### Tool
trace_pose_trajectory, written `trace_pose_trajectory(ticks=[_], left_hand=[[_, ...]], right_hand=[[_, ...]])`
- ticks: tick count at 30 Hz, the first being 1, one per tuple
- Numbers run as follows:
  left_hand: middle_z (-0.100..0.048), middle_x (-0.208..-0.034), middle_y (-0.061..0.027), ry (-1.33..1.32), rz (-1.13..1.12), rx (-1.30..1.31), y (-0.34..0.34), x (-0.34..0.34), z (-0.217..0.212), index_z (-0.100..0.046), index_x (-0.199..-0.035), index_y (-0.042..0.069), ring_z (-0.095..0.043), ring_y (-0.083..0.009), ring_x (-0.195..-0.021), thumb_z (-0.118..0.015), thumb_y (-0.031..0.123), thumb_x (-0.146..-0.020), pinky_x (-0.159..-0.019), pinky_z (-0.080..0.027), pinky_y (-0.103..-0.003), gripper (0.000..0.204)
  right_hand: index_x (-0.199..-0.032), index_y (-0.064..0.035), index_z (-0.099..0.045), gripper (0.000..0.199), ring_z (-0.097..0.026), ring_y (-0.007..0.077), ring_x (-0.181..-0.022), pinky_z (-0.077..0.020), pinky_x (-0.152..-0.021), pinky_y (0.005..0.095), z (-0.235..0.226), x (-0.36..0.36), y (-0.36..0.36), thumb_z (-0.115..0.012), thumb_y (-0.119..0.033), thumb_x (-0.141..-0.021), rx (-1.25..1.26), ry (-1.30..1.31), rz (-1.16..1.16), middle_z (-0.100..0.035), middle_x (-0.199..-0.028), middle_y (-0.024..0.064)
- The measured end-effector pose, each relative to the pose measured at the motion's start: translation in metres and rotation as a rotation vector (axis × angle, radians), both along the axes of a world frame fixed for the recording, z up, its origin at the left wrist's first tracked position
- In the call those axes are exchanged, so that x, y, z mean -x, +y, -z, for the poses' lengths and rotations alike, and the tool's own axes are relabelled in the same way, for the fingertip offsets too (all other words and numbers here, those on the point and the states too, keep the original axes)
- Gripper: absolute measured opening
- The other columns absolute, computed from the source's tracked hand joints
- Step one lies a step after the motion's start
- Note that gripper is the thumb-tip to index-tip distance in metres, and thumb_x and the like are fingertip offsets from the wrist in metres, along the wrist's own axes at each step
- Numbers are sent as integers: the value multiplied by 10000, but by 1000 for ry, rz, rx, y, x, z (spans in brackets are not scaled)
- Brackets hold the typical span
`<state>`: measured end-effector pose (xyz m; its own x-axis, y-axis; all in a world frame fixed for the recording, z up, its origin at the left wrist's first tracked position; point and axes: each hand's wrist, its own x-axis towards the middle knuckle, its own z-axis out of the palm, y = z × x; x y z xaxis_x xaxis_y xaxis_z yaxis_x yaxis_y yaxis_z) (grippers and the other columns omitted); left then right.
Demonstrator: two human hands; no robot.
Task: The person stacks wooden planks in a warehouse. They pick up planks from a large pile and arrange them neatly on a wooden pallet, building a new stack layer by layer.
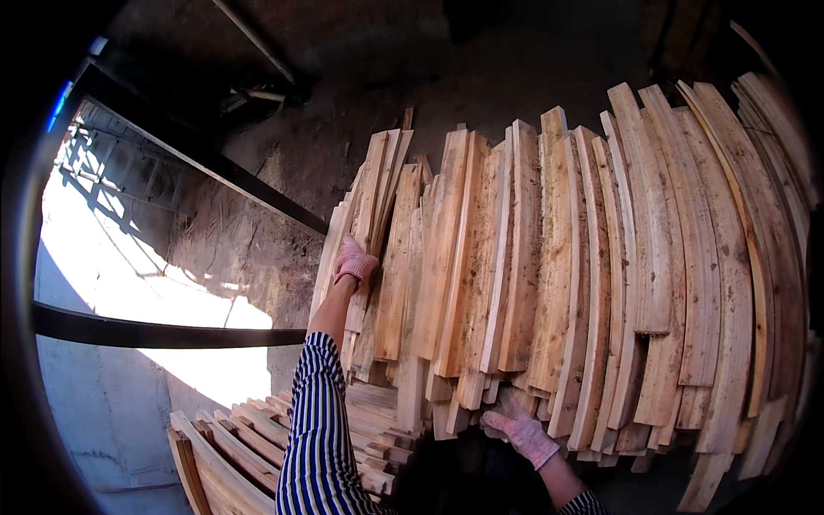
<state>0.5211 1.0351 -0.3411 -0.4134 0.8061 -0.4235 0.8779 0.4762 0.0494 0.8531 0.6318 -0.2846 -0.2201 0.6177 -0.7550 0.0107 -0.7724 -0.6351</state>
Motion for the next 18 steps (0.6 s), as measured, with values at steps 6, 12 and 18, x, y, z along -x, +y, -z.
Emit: trace_pose_trajectory(ticks=[6, 12, 18], left_hand=[[-706, -1153, -141, -524, 480, 189, -14, 58, -52, -629, -1189, 43, -681, -258, -1052, -677, 147, -872, -900, -552, -384, 337], [-668, -931, -192, -1176, -476, 487, -142, 3, -244, -583, -1082, -3, -704, -294, -703, -702, 240, -919, -419, -546, -409, 315], [-632, -1255, -162, -1233, -80, 239, -303, -11, -349, -432, -1397, 27, -620, -273, -1153, -741, 296, -910, -976, -502, -425, 636]], right_hand=[[-1559, 12, -273, 821, -522, 279, -1308, -431, -1102, 372, -2, 2, -3, -705, -330, -950, 139, 411, -79, -457, -1502, 190], [-1563, -78, -289, 722, -613, 239, -1182, -533, -976, 377, -74, 96, 50, -654, -338, -997, -13, 672, 53, -527, -1413, 138], [-1487, -70, -431, 648, -626, 271, -1164, -541, -1003, 430, -65, 193, 145, -659, -388, -970, -513, 466, 166, -574, -1370, 127]])
